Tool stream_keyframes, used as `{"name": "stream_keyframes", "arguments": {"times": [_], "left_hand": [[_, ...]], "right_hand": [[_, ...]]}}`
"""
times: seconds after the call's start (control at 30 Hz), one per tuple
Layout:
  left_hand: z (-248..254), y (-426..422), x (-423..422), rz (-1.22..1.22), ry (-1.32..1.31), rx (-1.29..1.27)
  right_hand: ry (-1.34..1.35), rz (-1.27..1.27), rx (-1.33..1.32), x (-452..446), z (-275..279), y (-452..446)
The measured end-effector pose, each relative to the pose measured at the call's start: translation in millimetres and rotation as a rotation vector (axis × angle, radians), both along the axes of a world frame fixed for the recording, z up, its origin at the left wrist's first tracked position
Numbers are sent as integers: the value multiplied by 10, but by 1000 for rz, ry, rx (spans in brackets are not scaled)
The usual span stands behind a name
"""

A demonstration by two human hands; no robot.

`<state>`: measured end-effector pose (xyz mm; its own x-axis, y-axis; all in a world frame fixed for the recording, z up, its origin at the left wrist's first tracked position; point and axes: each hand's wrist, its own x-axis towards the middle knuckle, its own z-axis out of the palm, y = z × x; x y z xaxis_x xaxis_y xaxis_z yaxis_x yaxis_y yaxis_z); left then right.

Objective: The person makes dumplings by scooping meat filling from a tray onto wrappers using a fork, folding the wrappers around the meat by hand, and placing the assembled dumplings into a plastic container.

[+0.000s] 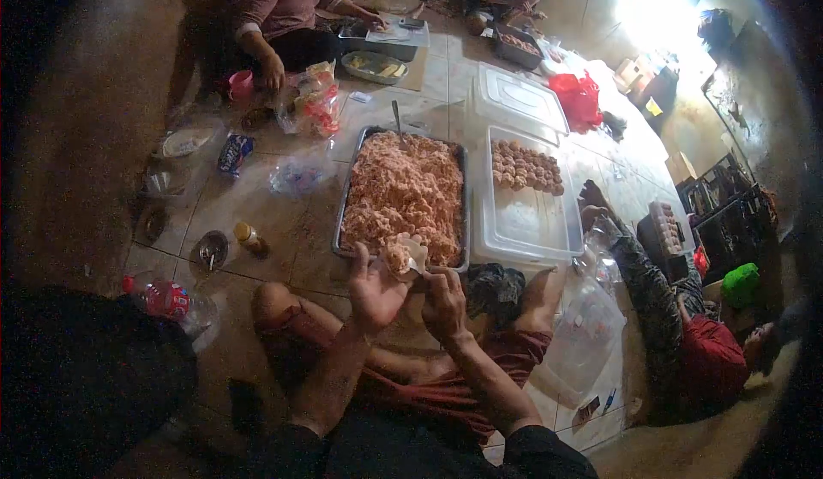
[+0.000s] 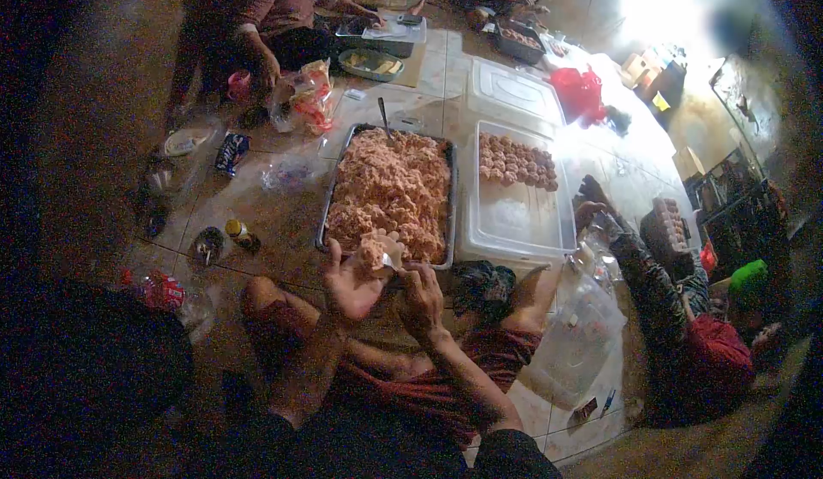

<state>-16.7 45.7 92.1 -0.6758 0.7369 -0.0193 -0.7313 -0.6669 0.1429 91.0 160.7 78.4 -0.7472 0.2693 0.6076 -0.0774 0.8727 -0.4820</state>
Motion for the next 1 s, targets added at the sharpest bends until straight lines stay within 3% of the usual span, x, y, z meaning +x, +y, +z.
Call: {"name": "stream_keyframes", "arguments": {"times": [0.13,0.23,0.37,0.43,0.47,0.57,0.63,0.67,0.73,0.77,0.9,1.0], "left_hand": [[-30,-158,-60,-38,-67,166],[-40,-72,-53,-16,-34,41],[-344,-195,-106,-98,-51,168],[-255,-213,-87,11,-335,40],[-338,-233,-127,16,-337,41],[-586,-316,-231,33,-357,131],[-556,-297,-231,-68,31,86],[-524,-264,-190,-75,30,85],[-322,-193,-57,-48,-78,-272],[-543,-176,-113,-104,-18,-152],[-629,-342,-163,-157,-140,-234],[-603,-375,-152,-312,-127,-131]], "right_hand": [[-7,38,-70,94,-37,-51],[-63,28,85,143,-173,-15],[-197,73,248,312,-181,174],[-247,120,348,361,-144,318],[-247,126,348,388,-124,375],[-332,188,-157,416,250,347],[-335,199,-226,330,538,270],[-336,210,-293,308,592,257],[-365,280,-198,199,301,378],[-379,319,-150,213,174,428],[-299,240,108,229,464,359],[-500,354,14,222,560,451]]}}
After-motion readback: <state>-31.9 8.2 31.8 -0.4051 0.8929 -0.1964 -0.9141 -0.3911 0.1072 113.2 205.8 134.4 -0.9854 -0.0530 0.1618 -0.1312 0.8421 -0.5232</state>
